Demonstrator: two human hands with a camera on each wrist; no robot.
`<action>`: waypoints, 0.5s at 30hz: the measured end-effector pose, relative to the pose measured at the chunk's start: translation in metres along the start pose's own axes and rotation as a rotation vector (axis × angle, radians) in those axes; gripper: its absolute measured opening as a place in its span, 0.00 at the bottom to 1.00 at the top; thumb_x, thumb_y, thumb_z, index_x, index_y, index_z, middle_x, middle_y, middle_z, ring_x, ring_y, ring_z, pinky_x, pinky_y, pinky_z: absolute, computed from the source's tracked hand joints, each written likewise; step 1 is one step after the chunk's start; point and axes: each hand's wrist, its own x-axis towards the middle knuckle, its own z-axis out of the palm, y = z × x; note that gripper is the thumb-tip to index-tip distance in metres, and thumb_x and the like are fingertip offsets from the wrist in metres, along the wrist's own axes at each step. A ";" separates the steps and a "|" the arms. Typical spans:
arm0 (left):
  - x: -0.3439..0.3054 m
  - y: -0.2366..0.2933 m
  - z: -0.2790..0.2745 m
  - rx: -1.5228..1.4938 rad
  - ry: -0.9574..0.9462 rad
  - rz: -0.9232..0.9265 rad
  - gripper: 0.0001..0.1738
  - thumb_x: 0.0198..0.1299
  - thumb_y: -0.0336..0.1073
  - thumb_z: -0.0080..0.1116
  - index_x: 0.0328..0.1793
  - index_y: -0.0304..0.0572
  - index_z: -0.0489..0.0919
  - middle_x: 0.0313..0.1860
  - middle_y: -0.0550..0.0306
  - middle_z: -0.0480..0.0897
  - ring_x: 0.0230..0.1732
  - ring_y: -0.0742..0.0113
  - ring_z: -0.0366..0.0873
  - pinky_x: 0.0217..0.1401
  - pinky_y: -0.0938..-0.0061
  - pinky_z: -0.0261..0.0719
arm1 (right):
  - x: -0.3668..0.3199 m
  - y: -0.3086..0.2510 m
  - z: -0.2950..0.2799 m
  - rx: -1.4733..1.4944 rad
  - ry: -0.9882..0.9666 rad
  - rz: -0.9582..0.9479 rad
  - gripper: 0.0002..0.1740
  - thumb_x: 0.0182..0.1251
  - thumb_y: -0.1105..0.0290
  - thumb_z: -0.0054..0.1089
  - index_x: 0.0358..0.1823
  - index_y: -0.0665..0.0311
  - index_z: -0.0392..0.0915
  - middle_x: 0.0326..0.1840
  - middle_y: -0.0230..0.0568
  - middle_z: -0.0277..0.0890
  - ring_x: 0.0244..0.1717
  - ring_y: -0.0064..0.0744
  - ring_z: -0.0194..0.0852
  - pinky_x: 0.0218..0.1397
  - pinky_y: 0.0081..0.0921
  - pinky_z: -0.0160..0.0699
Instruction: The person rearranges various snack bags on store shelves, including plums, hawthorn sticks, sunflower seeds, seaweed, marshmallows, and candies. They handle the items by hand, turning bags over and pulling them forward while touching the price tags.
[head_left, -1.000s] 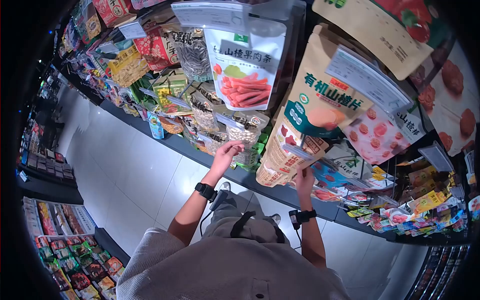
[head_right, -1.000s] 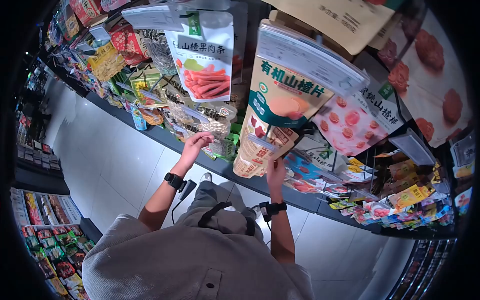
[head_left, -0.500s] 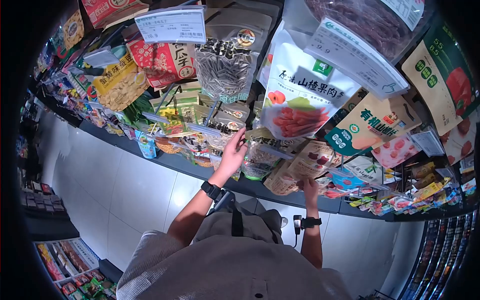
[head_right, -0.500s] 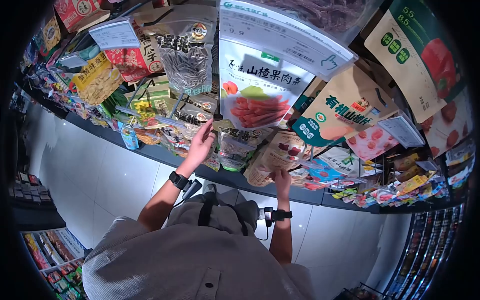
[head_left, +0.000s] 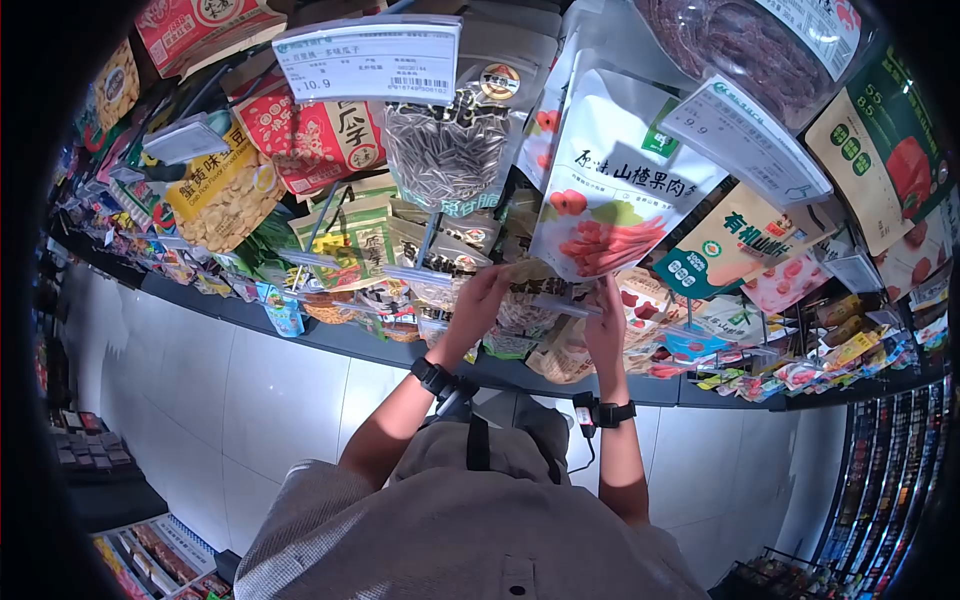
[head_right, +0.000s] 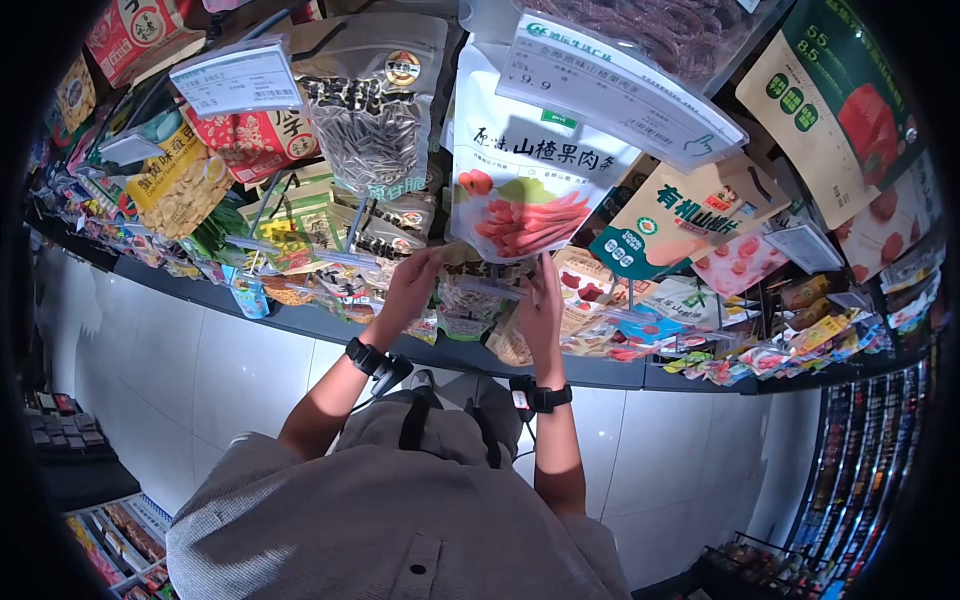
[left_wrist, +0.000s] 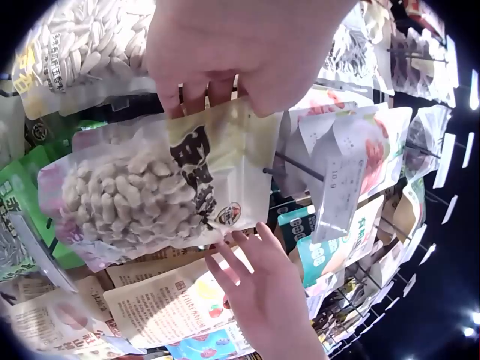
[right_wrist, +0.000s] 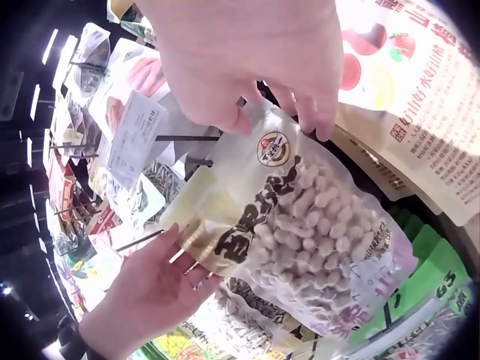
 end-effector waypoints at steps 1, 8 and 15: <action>0.000 0.001 0.000 -0.006 -0.006 -0.007 0.15 0.65 0.37 0.48 0.51 0.34 0.75 0.35 0.58 0.79 0.35 0.77 0.73 0.39 0.81 0.71 | -0.001 0.001 0.000 -0.007 0.002 0.008 0.35 0.56 0.89 0.46 0.67 0.65 0.54 0.65 0.49 0.57 0.63 0.38 0.60 0.56 0.27 0.70; 0.006 -0.009 0.000 -0.203 -0.031 -0.031 0.16 0.65 0.39 0.48 0.51 0.34 0.75 0.36 0.62 0.79 0.38 0.79 0.71 0.42 0.81 0.69 | 0.007 0.005 0.011 -0.104 -0.010 -0.025 0.36 0.50 0.89 0.49 0.65 0.66 0.57 0.62 0.51 0.59 0.59 0.43 0.62 0.56 0.29 0.67; 0.016 -0.001 -0.009 -0.173 -0.038 -0.125 0.18 0.66 0.43 0.47 0.44 0.33 0.78 0.25 0.65 0.76 0.30 0.81 0.66 0.36 0.81 0.67 | 0.015 -0.005 0.017 -0.254 -0.017 -0.120 0.26 0.51 0.85 0.53 0.55 0.68 0.64 0.53 0.52 0.63 0.51 0.50 0.61 0.53 0.30 0.63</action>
